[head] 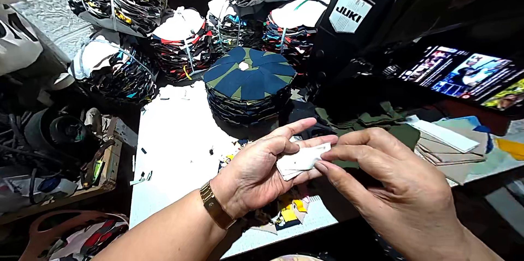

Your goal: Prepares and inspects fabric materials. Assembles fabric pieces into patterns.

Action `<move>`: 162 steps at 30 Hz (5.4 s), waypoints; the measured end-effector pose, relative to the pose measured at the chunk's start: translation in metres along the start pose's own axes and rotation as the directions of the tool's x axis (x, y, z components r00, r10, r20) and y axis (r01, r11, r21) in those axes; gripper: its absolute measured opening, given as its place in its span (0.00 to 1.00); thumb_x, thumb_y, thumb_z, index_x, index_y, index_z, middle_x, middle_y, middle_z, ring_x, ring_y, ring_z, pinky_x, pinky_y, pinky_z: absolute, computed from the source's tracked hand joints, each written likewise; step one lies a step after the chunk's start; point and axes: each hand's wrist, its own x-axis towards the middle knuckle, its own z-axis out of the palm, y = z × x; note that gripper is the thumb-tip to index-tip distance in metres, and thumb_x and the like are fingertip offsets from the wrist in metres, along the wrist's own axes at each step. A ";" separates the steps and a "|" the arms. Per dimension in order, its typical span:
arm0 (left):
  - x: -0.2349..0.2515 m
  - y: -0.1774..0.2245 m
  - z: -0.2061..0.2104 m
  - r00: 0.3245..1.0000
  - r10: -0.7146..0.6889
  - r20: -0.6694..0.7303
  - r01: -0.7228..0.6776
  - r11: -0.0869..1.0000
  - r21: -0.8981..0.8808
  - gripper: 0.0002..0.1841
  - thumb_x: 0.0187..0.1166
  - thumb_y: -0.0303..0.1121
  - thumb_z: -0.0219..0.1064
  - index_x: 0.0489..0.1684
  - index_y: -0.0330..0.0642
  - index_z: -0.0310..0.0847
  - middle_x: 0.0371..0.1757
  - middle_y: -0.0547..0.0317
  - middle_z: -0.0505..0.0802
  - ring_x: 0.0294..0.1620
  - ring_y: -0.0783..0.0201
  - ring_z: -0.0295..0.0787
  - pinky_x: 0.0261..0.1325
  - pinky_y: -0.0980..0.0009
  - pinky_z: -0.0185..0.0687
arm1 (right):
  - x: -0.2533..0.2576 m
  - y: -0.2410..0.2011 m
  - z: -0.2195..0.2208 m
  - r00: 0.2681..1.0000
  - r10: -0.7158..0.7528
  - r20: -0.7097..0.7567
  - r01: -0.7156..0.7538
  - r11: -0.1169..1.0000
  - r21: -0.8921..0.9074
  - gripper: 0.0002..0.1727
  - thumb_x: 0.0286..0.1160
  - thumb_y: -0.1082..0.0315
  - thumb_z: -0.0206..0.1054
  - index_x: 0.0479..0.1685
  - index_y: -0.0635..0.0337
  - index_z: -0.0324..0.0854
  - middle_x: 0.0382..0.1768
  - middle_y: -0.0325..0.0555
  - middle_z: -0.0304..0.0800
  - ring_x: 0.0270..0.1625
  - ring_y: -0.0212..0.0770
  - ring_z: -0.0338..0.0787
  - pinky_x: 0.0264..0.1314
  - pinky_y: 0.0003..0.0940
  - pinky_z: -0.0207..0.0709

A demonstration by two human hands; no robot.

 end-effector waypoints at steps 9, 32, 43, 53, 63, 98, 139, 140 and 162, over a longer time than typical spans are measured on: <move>0.001 0.002 0.002 0.998 -0.004 -0.070 0.002 0.999 -0.035 0.24 0.88 0.23 0.45 0.79 0.45 0.74 0.61 0.45 0.91 0.52 0.59 0.93 0.59 0.67 0.88 | 0.000 0.002 -0.002 0.999 -0.037 0.007 0.036 0.994 0.104 0.07 0.84 0.64 0.60 0.46 0.53 0.82 0.53 0.37 0.88 0.60 0.30 0.87 0.62 0.26 0.84; 0.008 -0.013 -0.016 0.858 0.510 0.061 -0.402 0.593 0.698 0.11 0.69 0.35 0.81 0.45 0.48 0.90 0.33 0.57 0.92 0.28 0.72 0.85 0.30 0.81 0.79 | -0.005 -0.004 0.002 0.956 0.281 0.087 -0.281 0.782 0.556 0.12 0.84 0.70 0.65 0.56 0.68 0.86 0.42 0.42 0.92 0.42 0.28 0.90 0.47 0.22 0.87; 0.004 -0.011 -0.018 0.823 0.521 0.228 -0.455 0.363 0.813 0.08 0.74 0.34 0.76 0.46 0.47 0.89 0.25 0.64 0.88 0.24 0.74 0.84 0.29 0.79 0.81 | -0.009 -0.007 0.005 0.883 0.388 0.265 -0.455 0.567 0.687 0.02 0.76 0.73 0.70 0.41 0.59 0.88 0.37 0.39 0.92 0.39 0.28 0.90 0.44 0.21 0.86; -0.007 0.019 -0.021 0.973 0.190 0.130 -0.215 0.548 0.809 0.02 0.75 0.25 0.73 0.36 0.40 0.84 0.31 0.57 0.88 0.23 0.73 0.78 0.22 0.82 0.69 | -0.007 -0.013 0.004 0.906 0.352 0.235 -0.422 0.720 0.550 0.05 0.77 0.66 0.68 0.47 0.47 0.83 0.35 0.34 0.87 0.32 0.28 0.86 0.33 0.18 0.83; -0.008 0.024 -0.016 0.991 -0.023 0.132 -0.080 0.689 0.721 0.03 0.78 0.19 0.68 0.43 0.34 0.85 0.29 0.58 0.91 0.25 0.77 0.83 0.28 0.84 0.77 | -0.003 -0.016 0.002 0.951 0.271 0.148 -0.307 0.782 0.543 0.19 0.70 0.69 0.74 0.61 0.47 0.82 0.46 0.35 0.89 0.45 0.30 0.90 0.48 0.21 0.88; -0.004 0.023 -0.017 0.967 0.170 0.191 -0.256 0.655 0.711 0.14 0.90 0.34 0.59 0.56 0.36 0.87 0.30 0.67 0.88 0.15 0.84 0.65 0.16 0.88 0.60 | -0.005 -0.012 -0.006 0.923 0.369 0.105 -0.367 0.768 0.525 0.06 0.75 0.66 0.72 0.44 0.50 0.93 0.34 0.32 0.93 0.32 0.27 0.90 0.36 0.19 0.87; -0.007 0.036 -0.026 0.989 -0.005 0.149 -0.133 -0.484 0.865 0.15 0.68 0.47 0.82 0.25 0.51 0.84 0.22 0.70 0.84 0.24 0.71 0.79 0.29 0.67 0.76 | -0.045 -0.025 0.029 0.905 -0.074 0.420 0.055 0.997 0.056 0.12 0.79 0.65 0.63 0.50 0.51 0.93 0.42 0.34 0.81 0.44 0.29 0.81 0.41 0.22 0.78; -0.007 0.036 -0.026 0.990 -0.006 0.140 -0.126 -0.485 0.865 0.15 0.68 0.48 0.82 0.25 0.51 0.84 0.22 0.71 0.84 0.24 0.72 0.79 0.29 0.67 0.76 | -0.044 -0.024 0.026 0.892 -0.068 0.446 0.033 0.996 0.085 0.13 0.79 0.65 0.63 0.52 0.50 0.92 0.43 0.32 0.81 0.45 0.28 0.81 0.42 0.21 0.78; 0.004 0.032 -0.039 0.876 0.348 0.335 -0.351 -0.019 0.936 0.09 0.77 0.36 0.75 0.28 0.43 0.85 0.17 0.68 0.81 0.18 0.78 0.75 0.20 0.84 0.67 | -0.027 0.032 -0.015 0.957 -0.030 0.288 0.150 0.903 -0.403 0.10 0.69 0.71 0.60 0.31 0.62 0.88 0.38 0.49 0.87 0.40 0.51 0.87 0.34 0.42 0.80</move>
